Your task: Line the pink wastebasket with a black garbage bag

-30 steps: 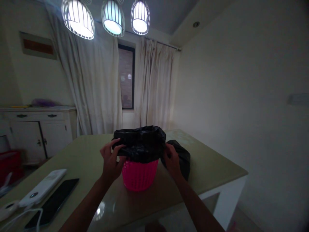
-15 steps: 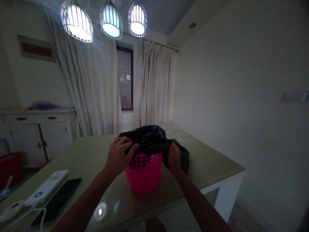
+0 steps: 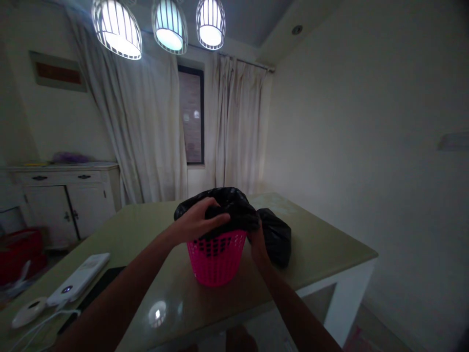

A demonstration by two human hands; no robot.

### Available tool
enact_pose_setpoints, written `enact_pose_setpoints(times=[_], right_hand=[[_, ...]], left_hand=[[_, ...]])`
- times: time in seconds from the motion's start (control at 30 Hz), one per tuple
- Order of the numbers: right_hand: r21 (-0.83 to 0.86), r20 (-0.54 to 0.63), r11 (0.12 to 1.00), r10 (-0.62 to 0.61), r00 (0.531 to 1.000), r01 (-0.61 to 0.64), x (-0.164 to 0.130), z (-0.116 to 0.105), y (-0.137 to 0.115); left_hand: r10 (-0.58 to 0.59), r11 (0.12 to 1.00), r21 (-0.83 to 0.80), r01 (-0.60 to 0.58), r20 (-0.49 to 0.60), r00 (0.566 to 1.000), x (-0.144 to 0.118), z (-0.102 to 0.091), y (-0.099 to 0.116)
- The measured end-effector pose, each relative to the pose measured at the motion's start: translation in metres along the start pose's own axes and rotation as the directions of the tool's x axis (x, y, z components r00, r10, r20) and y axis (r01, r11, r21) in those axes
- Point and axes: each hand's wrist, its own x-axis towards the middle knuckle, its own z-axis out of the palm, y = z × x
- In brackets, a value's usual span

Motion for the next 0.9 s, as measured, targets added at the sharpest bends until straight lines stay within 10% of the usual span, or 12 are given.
enact_pose_setpoints(times=[0.13, 0.33, 0.53, 0.77, 0.9], right_hand=[[0.019, -0.034, 1.0, -0.006, 0.999, 0.007, -0.015, 0.006, 0.006], [0.132, 0.17, 0.984, 0.097, 0.981, -0.12, -0.051, 0.018, 0.01], [0.087, 0.164, 0.984, 0.139, 0.977, -0.155, -0.072, 0.02, 0.028], [0.008, 0.169, 0.987, 0.155, 0.973, -0.159, -0.074, 0.013, 0.028], [0.011, 0.172, 0.98, 0.194, 0.966, -0.198, -0.076, 0.01, 0.03]], left_hand=[[0.035, 0.998, 0.031, -0.045, 0.278, 0.96, -0.001, -0.002, 0.002], [-0.103, 0.975, -0.182, 0.129, 0.146, 0.984, 0.03, 0.008, -0.012], [-0.394, 0.841, -0.362, 0.401, 0.097, 0.914, 0.042, 0.007, -0.01], [-0.003, 0.999, -0.044, 0.03, 0.523, 0.852, 0.059, 0.005, 0.015], [-0.146, 0.987, -0.02, 0.158, 0.277, 0.95, 0.078, 0.017, 0.005]])
